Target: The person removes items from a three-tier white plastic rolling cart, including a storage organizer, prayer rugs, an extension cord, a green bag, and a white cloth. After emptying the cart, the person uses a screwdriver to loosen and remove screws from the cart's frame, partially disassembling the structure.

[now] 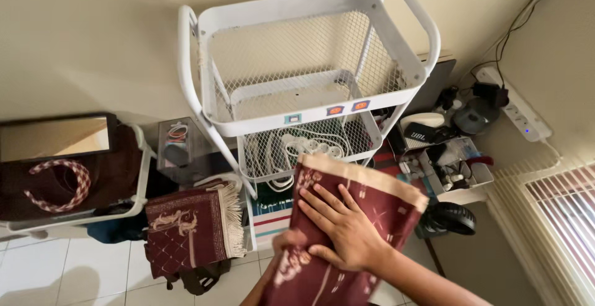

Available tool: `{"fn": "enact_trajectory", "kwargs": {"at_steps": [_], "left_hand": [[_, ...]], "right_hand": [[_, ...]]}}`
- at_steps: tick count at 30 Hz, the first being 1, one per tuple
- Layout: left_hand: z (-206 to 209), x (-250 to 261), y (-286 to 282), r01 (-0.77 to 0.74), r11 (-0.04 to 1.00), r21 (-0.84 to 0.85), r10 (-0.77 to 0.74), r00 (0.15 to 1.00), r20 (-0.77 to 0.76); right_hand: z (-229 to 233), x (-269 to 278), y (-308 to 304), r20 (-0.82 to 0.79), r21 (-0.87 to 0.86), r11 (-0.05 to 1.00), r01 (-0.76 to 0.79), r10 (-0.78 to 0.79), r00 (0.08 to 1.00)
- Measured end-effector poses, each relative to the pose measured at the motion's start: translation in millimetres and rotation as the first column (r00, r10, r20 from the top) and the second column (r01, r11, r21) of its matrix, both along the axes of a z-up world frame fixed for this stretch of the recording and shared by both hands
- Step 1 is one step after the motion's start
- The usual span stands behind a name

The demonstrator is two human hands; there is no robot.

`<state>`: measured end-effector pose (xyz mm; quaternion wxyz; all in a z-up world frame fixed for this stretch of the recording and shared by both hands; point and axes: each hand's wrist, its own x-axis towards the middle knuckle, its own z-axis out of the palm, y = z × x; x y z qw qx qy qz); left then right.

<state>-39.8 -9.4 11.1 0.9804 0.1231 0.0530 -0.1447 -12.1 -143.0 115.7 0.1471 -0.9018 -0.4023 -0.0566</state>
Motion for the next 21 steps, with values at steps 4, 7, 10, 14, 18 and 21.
{"fn": "enact_trajectory", "kwargs": {"at_steps": [4, 7, 10, 14, 18, 21], "left_hand": [[-30, -19, 43, 0.131, 0.988, 0.077, -0.129, 0.991, -0.026], [-35, -16, 76, 0.130, 0.983, 0.133, -0.128, 0.991, -0.024], [-34, -11, 79, 0.133, 0.983, 0.124, -0.134, 0.991, 0.005], [-40, -13, 82, 0.278, 0.949, 0.146, -0.280, 0.960, -0.008], [-46, 13, 110, 0.268, 0.935, 0.231, -0.269, 0.963, -0.031], [-49, 17, 119, 0.211, 0.948, 0.237, -0.211, 0.977, -0.028]], "right_hand": [[-47, 13, -33, -0.018, -0.053, 0.980, -0.193, 0.192, 0.981], [-35, 35, -81, 0.014, -0.416, 0.773, 0.479, -0.521, 0.853], [9, 10, -74, -0.044, 0.192, 0.725, 0.661, -0.667, 0.744], [-3, -22, 18, 0.135, 0.353, 0.927, -0.128, 0.085, 0.987], [-22, 10, -12, -0.001, 0.081, 0.940, 0.331, -0.332, 0.943], [-23, -2, -34, -0.102, 0.526, 0.614, 0.588, -0.641, 0.760]]}}
